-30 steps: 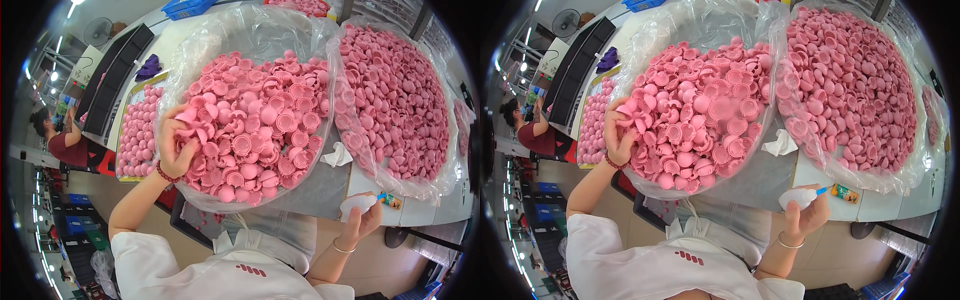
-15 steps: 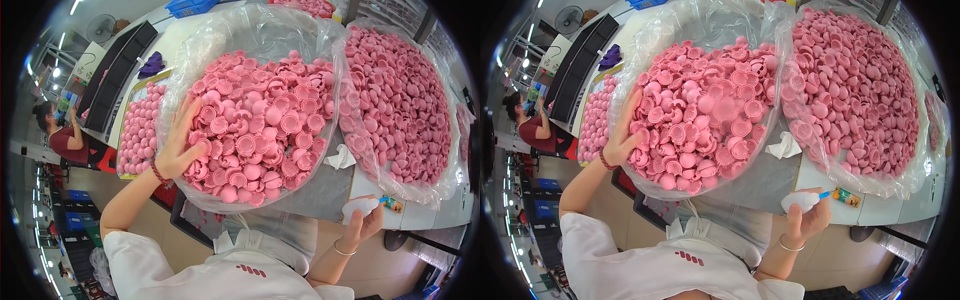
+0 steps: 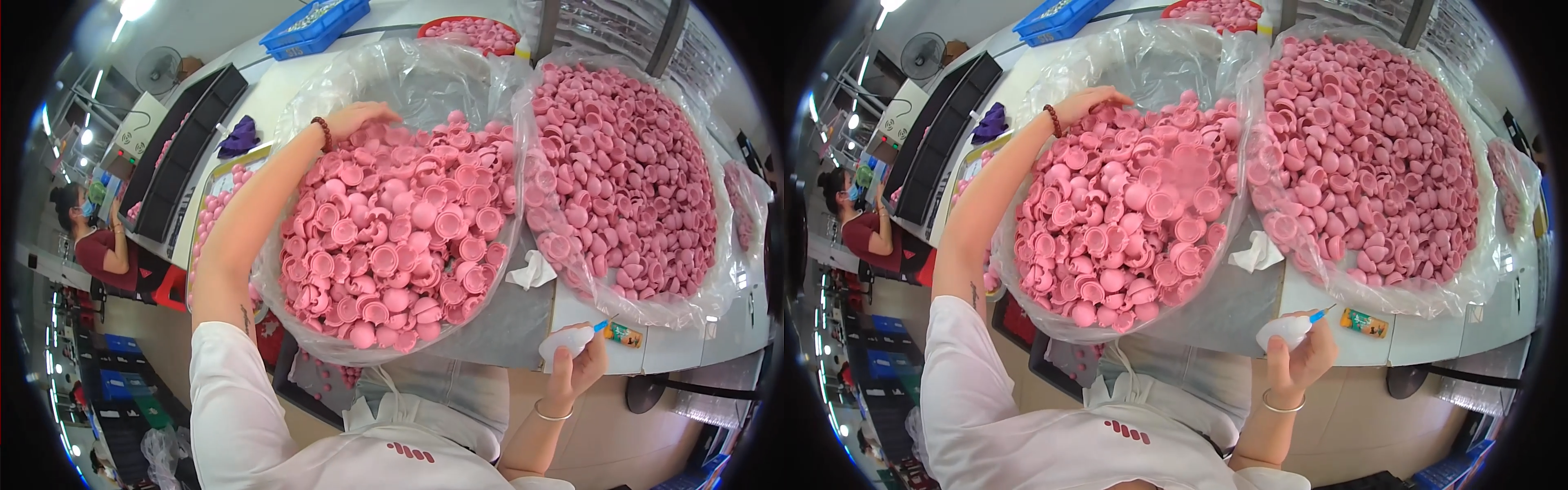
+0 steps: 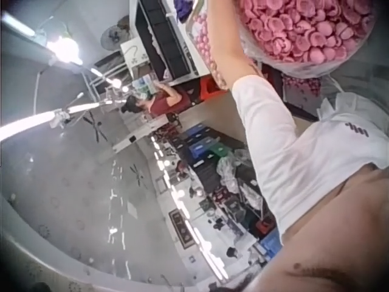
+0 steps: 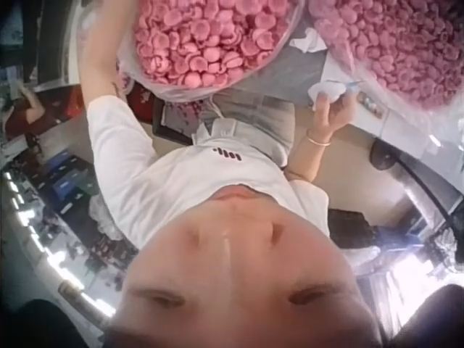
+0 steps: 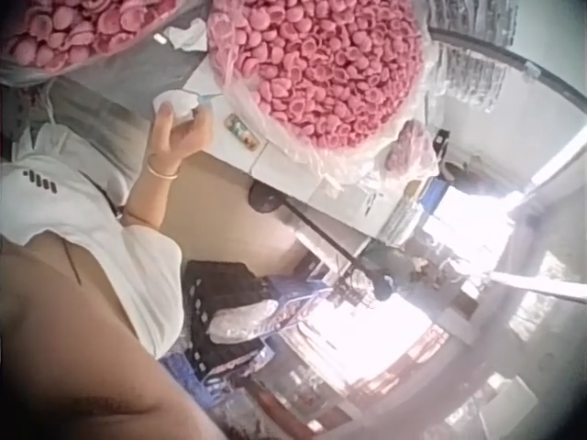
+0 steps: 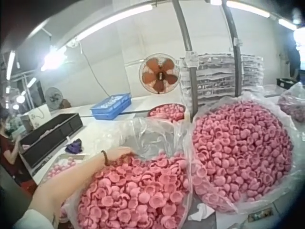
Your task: Applying glue to pink plastic components and assembling them as part of a toy manufacturing process.
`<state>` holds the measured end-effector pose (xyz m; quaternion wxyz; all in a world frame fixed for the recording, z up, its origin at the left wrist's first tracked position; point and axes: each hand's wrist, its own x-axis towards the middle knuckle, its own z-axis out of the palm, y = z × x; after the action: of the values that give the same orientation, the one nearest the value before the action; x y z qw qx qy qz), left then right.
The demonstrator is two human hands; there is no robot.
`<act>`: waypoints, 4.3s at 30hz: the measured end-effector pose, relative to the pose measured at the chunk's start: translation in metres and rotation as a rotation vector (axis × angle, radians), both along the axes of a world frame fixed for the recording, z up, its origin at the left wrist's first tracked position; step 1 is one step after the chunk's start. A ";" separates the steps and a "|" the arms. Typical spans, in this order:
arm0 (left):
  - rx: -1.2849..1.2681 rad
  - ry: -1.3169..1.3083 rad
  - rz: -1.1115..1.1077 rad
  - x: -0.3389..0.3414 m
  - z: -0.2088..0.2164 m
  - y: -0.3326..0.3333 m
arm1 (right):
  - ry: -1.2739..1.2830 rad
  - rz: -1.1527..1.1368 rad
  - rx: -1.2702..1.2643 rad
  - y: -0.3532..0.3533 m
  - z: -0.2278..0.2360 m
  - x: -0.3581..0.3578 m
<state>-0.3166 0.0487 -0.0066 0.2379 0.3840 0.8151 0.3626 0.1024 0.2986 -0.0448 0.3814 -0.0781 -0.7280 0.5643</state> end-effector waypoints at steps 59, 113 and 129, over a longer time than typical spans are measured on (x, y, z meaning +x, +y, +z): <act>0.116 0.288 0.028 0.031 -0.006 0.135 | -0.012 -0.014 0.070 0.007 -0.007 0.004; 0.158 0.062 0.034 0.066 0.060 0.058 | 0.032 -0.013 0.133 0.008 -0.004 0.003; -0.282 0.283 -0.352 0.066 0.030 0.168 | 0.065 -0.032 0.138 0.007 -0.005 0.000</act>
<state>-0.2510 0.2164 0.0232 0.2323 0.5298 0.8034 0.1412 0.1028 0.3057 -0.0499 0.4183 -0.0452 -0.7510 0.5089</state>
